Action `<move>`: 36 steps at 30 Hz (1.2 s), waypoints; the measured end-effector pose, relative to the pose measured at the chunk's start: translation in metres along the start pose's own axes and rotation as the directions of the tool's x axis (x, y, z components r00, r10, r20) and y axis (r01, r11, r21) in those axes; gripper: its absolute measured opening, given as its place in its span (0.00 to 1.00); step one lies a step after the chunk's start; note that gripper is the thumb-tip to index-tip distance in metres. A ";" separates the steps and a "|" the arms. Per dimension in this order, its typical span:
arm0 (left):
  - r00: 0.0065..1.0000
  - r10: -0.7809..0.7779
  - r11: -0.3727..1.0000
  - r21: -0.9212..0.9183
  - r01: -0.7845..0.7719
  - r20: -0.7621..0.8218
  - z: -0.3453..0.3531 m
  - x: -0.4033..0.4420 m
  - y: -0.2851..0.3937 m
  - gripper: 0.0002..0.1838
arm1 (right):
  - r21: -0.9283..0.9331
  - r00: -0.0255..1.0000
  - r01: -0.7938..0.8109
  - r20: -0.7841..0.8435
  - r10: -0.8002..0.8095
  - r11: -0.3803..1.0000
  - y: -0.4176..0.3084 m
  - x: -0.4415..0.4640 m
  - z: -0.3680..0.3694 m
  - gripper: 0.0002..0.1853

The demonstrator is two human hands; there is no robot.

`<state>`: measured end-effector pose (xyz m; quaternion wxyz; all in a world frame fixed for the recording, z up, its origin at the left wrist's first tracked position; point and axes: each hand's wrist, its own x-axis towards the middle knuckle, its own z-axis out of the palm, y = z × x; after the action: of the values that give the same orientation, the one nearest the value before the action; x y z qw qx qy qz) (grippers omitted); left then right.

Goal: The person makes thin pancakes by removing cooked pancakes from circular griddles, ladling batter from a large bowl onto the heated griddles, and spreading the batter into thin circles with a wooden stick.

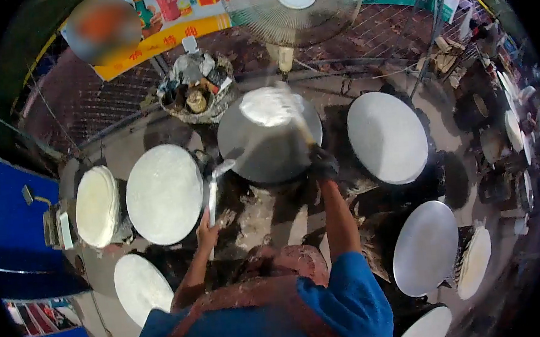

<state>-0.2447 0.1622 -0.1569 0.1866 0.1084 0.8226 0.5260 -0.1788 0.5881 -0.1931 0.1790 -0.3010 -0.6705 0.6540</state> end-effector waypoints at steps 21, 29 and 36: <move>0.967 -0.231 0.928 -0.323 0.187 -0.104 0.040 -0.082 0.081 0.36 | 0.132 0.963 -0.216 0.195 0.188 0.967 -0.091 0.036 -0.049 0.15; 0.959 -0.241 0.931 -0.315 0.185 -0.148 0.063 -0.114 0.049 0.32 | -0.189 0.939 0.013 0.339 0.052 0.982 -0.040 0.056 -0.062 0.18; 0.906 -0.410 0.899 -0.214 0.382 -0.108 0.073 -0.123 0.074 0.26 | -0.312 0.919 0.252 0.375 -0.125 0.916 -0.025 0.081 -0.047 0.18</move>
<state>-0.1042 0.2076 -0.0940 0.2369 -0.1196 0.7856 0.5589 -0.2138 0.6769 -0.1766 0.0640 -0.1411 -0.8244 0.5444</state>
